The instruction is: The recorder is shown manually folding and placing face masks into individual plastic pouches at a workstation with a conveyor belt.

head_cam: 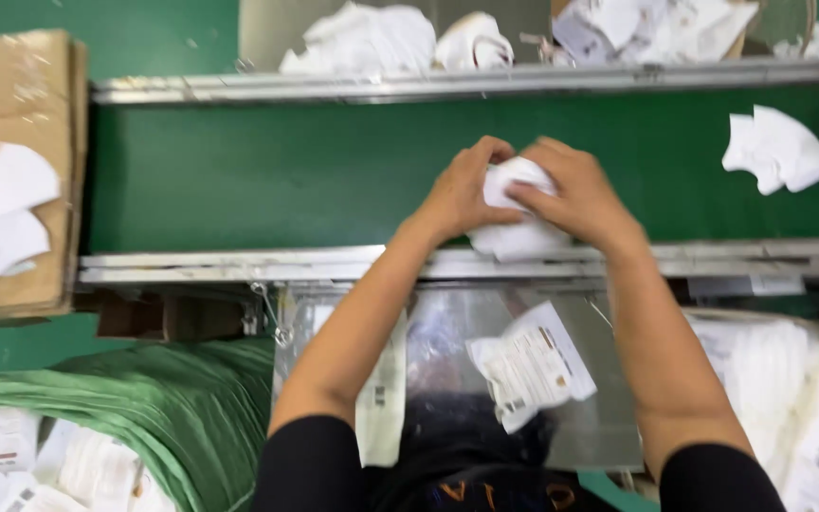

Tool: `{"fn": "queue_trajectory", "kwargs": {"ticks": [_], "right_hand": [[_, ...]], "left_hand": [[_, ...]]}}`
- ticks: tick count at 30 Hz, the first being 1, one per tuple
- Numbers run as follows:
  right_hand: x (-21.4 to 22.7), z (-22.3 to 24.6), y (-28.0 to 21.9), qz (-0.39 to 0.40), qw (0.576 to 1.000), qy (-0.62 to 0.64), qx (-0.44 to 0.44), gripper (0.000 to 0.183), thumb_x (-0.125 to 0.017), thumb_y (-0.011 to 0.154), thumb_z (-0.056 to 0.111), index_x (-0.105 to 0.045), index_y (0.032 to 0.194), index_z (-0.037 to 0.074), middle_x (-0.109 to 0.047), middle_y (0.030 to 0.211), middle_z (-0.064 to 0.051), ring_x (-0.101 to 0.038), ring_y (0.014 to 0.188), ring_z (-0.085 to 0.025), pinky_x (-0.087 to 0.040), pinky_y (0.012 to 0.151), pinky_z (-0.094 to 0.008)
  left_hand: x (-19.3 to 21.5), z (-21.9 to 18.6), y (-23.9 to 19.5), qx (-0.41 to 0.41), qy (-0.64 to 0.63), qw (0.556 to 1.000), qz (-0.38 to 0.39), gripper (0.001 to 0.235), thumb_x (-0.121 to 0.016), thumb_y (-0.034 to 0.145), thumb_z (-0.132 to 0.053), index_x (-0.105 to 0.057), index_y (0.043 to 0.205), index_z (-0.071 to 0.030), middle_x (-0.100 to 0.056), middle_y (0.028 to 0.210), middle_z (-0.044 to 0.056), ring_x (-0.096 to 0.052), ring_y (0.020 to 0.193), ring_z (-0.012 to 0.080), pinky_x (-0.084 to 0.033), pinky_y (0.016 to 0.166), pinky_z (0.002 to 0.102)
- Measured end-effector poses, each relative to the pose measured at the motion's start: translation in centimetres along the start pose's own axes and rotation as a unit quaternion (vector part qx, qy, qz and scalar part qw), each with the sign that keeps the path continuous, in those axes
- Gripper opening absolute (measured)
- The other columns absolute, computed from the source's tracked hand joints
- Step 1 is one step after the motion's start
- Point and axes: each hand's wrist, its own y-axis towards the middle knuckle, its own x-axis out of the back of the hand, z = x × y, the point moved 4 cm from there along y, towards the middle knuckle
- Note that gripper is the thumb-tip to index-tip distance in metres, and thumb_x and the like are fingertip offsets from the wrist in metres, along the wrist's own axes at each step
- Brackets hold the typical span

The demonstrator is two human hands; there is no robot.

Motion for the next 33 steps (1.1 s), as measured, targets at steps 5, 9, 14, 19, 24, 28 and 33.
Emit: {"fn": "queue_trajectory", "kwargs": {"ticks": [5,9,14,19,24,28,33], "right_hand": [[1.6,-3.6,-2.0,-0.07,0.993,0.095,-0.026,0.039,-0.073,0.092,0.033,-0.068,0.112,0.001,-0.071,0.106,-0.019,-0.066,0.099,-0.039,-0.055,0.086,-0.044],[2.5,-3.8,-2.6,-0.133,0.977,-0.162,-0.04,0.048,-0.065,0.101,0.044,-0.069,0.112,-0.003,-0.071,0.11,-0.02,-0.067,0.105,-0.036,-0.055,0.094,-0.047],[-2.9,-2.9,-6.9,-0.116,0.962,0.247,-0.022,0.035,-0.065,0.1,0.037,-0.07,0.114,0.005,-0.073,0.11,-0.015,-0.067,0.101,-0.035,-0.055,0.092,-0.047],[-7.8,5.5,-9.8,-0.047,0.982,-0.174,0.056,0.03,-0.078,0.09,0.032,-0.071,0.105,0.007,-0.073,0.101,-0.015,-0.069,0.097,-0.037,-0.053,0.081,-0.048],[-13.3,3.6,-16.2,-0.003,0.983,0.172,0.07,0.041,-0.086,0.081,0.032,-0.07,0.111,0.01,-0.073,0.102,-0.01,-0.073,0.095,-0.025,-0.057,0.088,-0.038],[-22.8,2.0,-20.7,0.005,0.965,0.242,0.098,0.084,-0.092,0.068,0.026,-0.053,0.139,0.004,-0.065,0.126,-0.017,-0.062,0.116,-0.029,-0.049,0.097,-0.042],[-25.0,1.7,-23.5,-0.054,0.966,0.245,0.065,0.087,-0.094,0.067,0.027,-0.05,0.139,0.007,-0.069,0.123,-0.014,-0.068,0.116,-0.025,-0.054,0.1,-0.036]], "left_hand": [[3.5,-0.5,-4.0,0.091,-0.201,0.966,-0.133,0.073,-0.085,0.081,-0.021,-0.047,0.143,-0.01,-0.063,0.129,0.009,-0.061,0.106,0.0177,-0.056,0.081,0.033],[4.4,3.1,-10.3,0.198,-0.187,0.935,-0.227,0.06,-0.082,0.088,-0.025,-0.054,0.138,-0.009,-0.068,0.117,0.008,-0.064,0.093,0.0112,-0.055,0.075,0.026],[3.4,4.0,-15.8,0.216,-0.218,0.916,-0.26,0.051,-0.081,0.096,-0.027,-0.061,0.137,-0.005,-0.071,0.117,0.009,-0.064,0.096,0.0122,-0.055,0.083,0.026],[5.8,-8.7,-16.1,-0.056,-0.083,0.992,-0.081,0.091,-0.091,0.071,-0.027,-0.046,0.144,0.0,-0.054,0.14,0.022,-0.052,0.127,0.039,-0.046,0.097,0.048],[-0.9,-7.0,-22.9,0.103,0.037,0.988,0.111,0.081,-0.091,0.076,-0.04,-0.051,0.143,-0.017,-0.064,0.135,0.009,-0.06,0.128,0.0316,-0.049,0.11,0.044],[-3.3,-4.9,-28.4,0.065,0.178,0.979,0.07,0.083,-0.09,0.065,-0.024,-0.051,0.138,-0.012,-0.061,0.129,0.014,-0.056,0.122,0.036,-0.046,0.098,0.05],[-5.8,-4.7,-32.1,0.097,0.234,0.967,0.038,0.072,-0.077,0.082,-0.004,-0.055,0.147,-0.022,-0.066,0.126,0.003,-0.061,0.119,0.0246,-0.058,0.096,0.039]]}}
